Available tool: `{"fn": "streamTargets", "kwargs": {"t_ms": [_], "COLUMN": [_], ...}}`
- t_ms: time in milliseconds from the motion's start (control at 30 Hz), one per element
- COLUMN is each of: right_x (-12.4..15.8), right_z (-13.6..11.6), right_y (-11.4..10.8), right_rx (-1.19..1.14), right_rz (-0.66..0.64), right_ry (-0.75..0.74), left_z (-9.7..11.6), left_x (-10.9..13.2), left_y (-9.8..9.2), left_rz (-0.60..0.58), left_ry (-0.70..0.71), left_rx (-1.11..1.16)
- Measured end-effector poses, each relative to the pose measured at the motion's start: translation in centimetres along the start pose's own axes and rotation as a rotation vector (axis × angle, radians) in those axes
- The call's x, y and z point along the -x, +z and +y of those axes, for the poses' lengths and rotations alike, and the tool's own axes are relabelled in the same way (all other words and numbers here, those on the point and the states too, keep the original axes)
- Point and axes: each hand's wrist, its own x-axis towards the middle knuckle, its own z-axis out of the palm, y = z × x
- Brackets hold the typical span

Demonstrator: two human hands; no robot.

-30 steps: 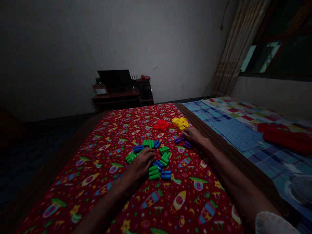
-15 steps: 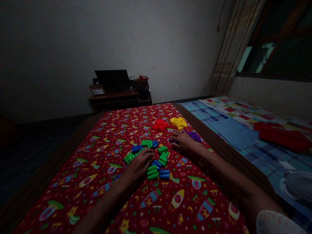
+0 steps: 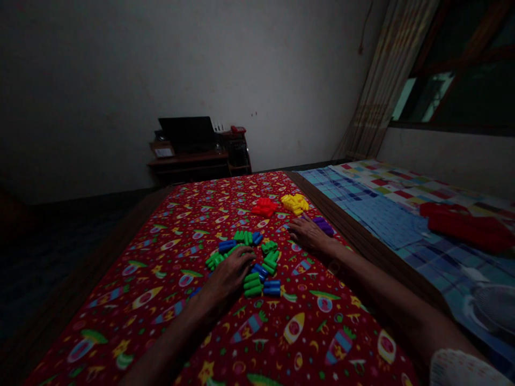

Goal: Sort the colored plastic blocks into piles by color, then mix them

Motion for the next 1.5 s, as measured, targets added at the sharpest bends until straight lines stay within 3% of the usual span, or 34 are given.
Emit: {"fn": "streamTargets", "kwargs": {"t_ms": [100,200,300,400,467,533,600,700,767,933,1067,1200,1333,1500], "right_x": [0.5,1.4,2.5,3.2,3.1,2.8,2.1,0.8,-0.1,-2.2,-3.1,-3.2,-2.8,-2.2], "right_z": [0.5,1.9,3.4,3.9,3.6,3.0,2.3,1.3,0.7,-0.1,1.1,4.0,5.4,4.5], "right_y": [-0.7,-0.9,-0.4,0.4,0.4,-0.1,-0.8,-1.4,-1.4,-1.7,-3.8,-5.7,-6.1,-5.4], "right_rx": [0.026,0.071,0.048,0.007,0.025,0.056,0.068,0.054,0.064,0.085,-0.101,-0.113,-0.013,0.068], "right_rz": [0.116,0.185,0.116,0.045,0.077,0.139,0.153,0.021,-0.108,-0.321,-0.237,-0.112,-0.213,-0.331], "right_ry": [0.111,0.355,0.538,0.571,0.582,0.554,0.431,0.176,0.085,0.055,0.019,0.120,0.145,0.060], "left_z": [-0.3,-0.2,0.3,0.8,1.1,1.3,1.6,1.8,1.9,1.8,1.6,1.7,1.7,1.6], "left_x": [0.0,0.0,-0.1,-0.1,-0.1,-0.2,-0.2,-0.3,-0.3,-0.2,-0.2,-0.2,-0.2,-0.2], "left_y": [0.0,-0.2,-0.5,-0.6,-0.6,-0.7,-0.8,-0.9,-1.0,-1.1,-1.2,-1.3,-1.3,-1.1], "left_rz": [-0.007,-0.007,-0.008,-0.011,-0.019,-0.024,-0.030,-0.032,-0.043,-0.051,-0.032,-0.051,-0.051,-0.057], "left_ry": [0.003,0.005,0.006,-0.001,0.005,0.025,0.035,0.034,0.034,0.029,0.021,-0.005,-0.008,0.003], "left_rx": [0.000,0.011,0.028,0.021,0.001,-0.023,-0.038,-0.047,-0.056,-0.050,-0.034,-0.029,-0.026,-0.043]}}
